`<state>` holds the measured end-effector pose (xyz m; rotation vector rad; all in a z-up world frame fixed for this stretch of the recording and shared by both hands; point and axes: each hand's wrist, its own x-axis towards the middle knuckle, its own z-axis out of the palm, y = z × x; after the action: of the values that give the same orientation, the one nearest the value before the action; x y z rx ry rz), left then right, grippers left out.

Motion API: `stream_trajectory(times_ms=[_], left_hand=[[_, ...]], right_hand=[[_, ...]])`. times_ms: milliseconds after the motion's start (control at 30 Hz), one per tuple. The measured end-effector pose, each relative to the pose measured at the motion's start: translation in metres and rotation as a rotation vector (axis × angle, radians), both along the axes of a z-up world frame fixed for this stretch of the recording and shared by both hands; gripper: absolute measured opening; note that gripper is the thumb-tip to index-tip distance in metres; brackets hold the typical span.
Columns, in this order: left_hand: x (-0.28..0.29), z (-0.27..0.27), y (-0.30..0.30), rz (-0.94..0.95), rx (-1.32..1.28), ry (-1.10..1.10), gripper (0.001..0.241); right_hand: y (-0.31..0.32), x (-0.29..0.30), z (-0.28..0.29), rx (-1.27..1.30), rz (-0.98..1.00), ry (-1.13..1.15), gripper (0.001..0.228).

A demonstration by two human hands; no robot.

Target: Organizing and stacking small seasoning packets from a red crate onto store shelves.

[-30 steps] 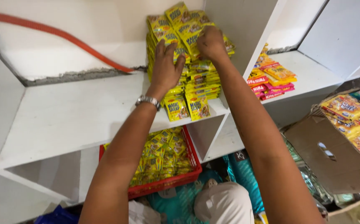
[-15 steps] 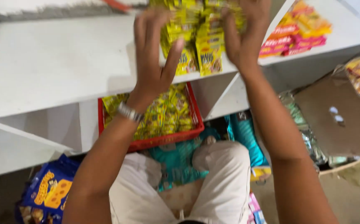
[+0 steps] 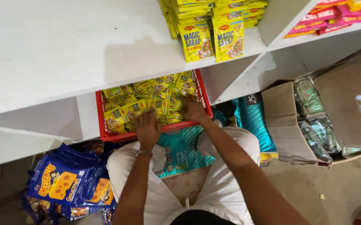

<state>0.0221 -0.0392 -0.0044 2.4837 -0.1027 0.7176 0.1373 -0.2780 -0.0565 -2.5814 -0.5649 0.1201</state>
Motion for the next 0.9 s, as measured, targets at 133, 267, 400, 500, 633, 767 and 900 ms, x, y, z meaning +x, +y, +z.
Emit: stream_trajectory(times_ms=[133,267,400,500,633,767,900], left_hand=[[0.003,-0.023,-0.001,0.053,0.214,0.015,0.055],[0.003,-0.023,0.001,0.038,0.181,0.087,0.054],[0.002,-0.025,0.002,0.017,0.138,0.109,0.044],[-0.002,-0.021,0.003,-0.007,0.067,0.133,0.045],[-0.010,0.002,0.001,-0.023,0.013,0.126,0.048],[-0.037,0.013,-0.022,-0.040,-0.132,0.077,0.047],[-0.069,0.009,-0.059,-0.055,-0.489,0.150,0.045]], right_hand=[[-0.016,0.018,-0.085,-0.017,-0.026,0.095,0.084],[0.003,-0.010,-0.001,0.012,-0.172,0.099,0.087],[0.020,-0.043,0.063,0.049,-0.302,-0.095,0.081],[0.022,-0.066,0.086,0.111,-0.274,-0.328,0.086],[0.013,-0.101,0.099,0.071,-0.219,-0.411,0.085],[-0.001,-0.141,0.100,0.393,-0.292,-0.349,0.080],[-0.007,-0.190,0.128,0.664,-0.317,-0.267,0.084]])
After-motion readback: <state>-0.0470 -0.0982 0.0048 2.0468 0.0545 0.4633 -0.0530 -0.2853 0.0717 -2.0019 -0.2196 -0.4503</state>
